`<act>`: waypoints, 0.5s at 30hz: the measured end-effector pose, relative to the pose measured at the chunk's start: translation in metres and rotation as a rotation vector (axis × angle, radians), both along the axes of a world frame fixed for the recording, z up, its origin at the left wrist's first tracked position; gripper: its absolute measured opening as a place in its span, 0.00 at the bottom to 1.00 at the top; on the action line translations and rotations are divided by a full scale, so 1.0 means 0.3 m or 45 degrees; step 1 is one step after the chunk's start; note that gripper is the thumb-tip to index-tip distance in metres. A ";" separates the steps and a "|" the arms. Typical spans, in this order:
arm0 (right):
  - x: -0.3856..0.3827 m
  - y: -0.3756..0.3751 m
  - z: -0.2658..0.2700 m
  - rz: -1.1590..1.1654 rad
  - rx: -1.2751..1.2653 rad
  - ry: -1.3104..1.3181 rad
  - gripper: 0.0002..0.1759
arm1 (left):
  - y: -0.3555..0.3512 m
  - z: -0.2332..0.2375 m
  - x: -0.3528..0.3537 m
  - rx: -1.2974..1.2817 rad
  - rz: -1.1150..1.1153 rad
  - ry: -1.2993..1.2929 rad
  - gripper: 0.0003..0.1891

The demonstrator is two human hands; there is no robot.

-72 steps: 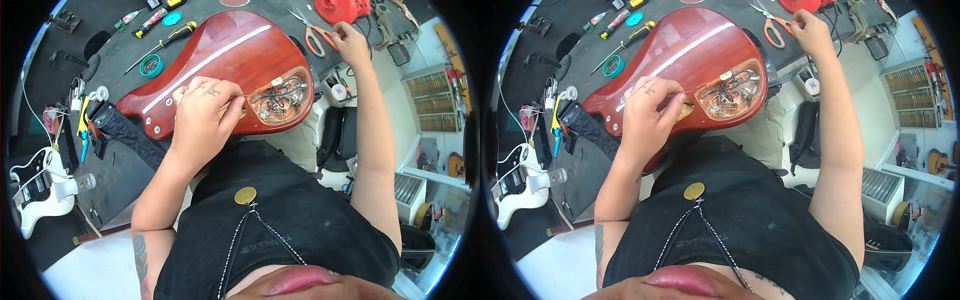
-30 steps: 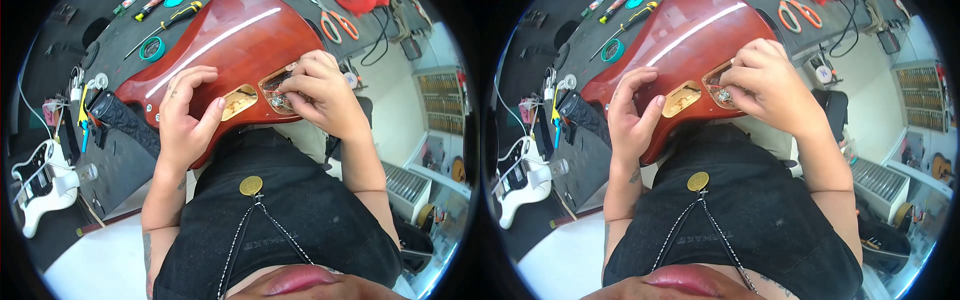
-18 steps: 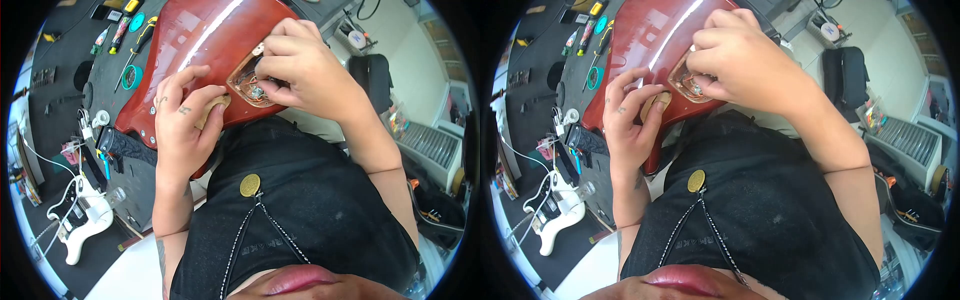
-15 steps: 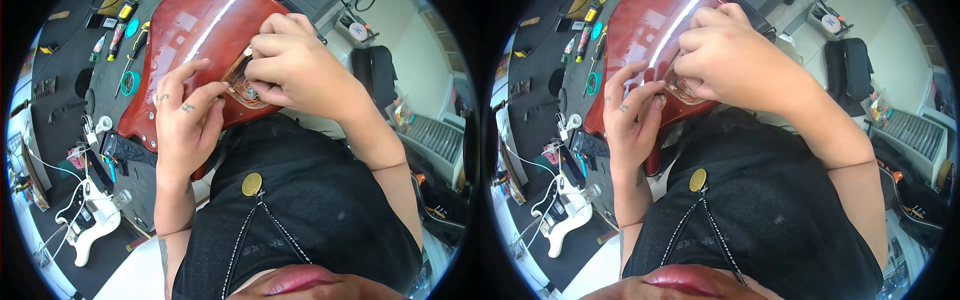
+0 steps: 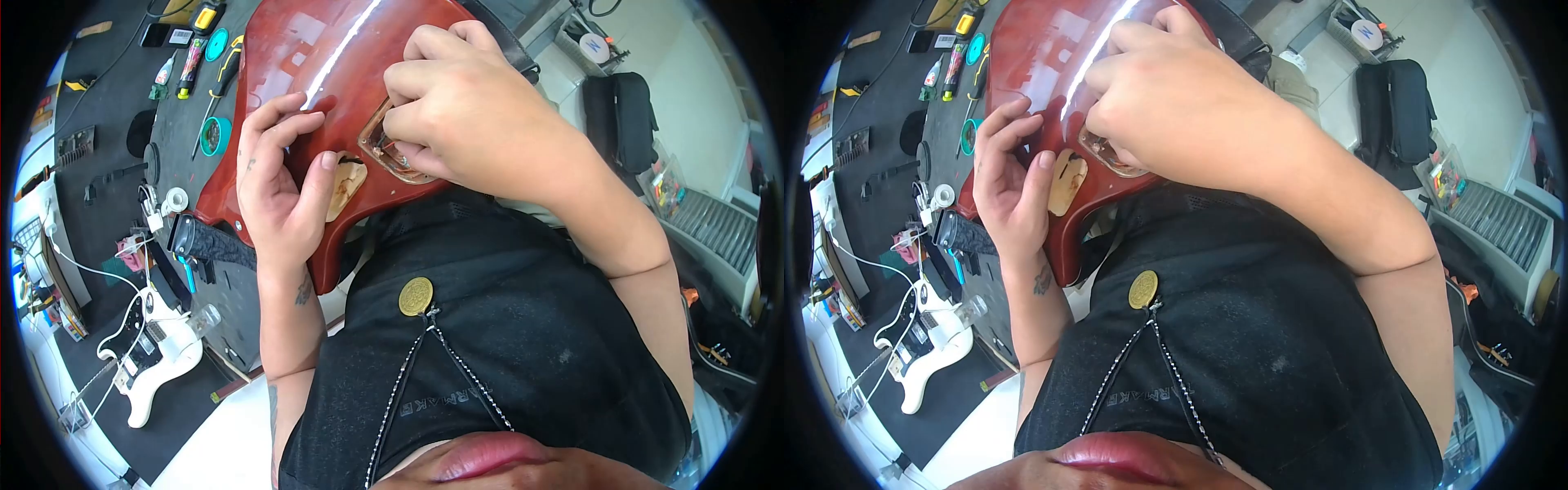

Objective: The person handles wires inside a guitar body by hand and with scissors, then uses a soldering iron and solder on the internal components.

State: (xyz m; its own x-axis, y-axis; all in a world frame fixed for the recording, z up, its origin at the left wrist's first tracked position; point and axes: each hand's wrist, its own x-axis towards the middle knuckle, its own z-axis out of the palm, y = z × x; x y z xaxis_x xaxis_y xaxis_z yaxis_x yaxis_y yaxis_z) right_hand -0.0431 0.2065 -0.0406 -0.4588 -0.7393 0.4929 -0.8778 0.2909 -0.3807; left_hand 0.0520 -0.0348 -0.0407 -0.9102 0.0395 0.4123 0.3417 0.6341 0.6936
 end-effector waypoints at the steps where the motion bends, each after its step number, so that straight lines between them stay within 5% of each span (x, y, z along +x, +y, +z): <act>1: 0.001 -0.002 0.001 -0.004 -0.008 -0.011 0.06 | -0.002 0.000 0.001 -0.002 -0.015 0.006 0.17; 15: 0.007 -0.014 -0.021 0.013 0.043 -0.025 0.06 | -0.004 0.001 0.008 -0.057 0.023 0.025 0.17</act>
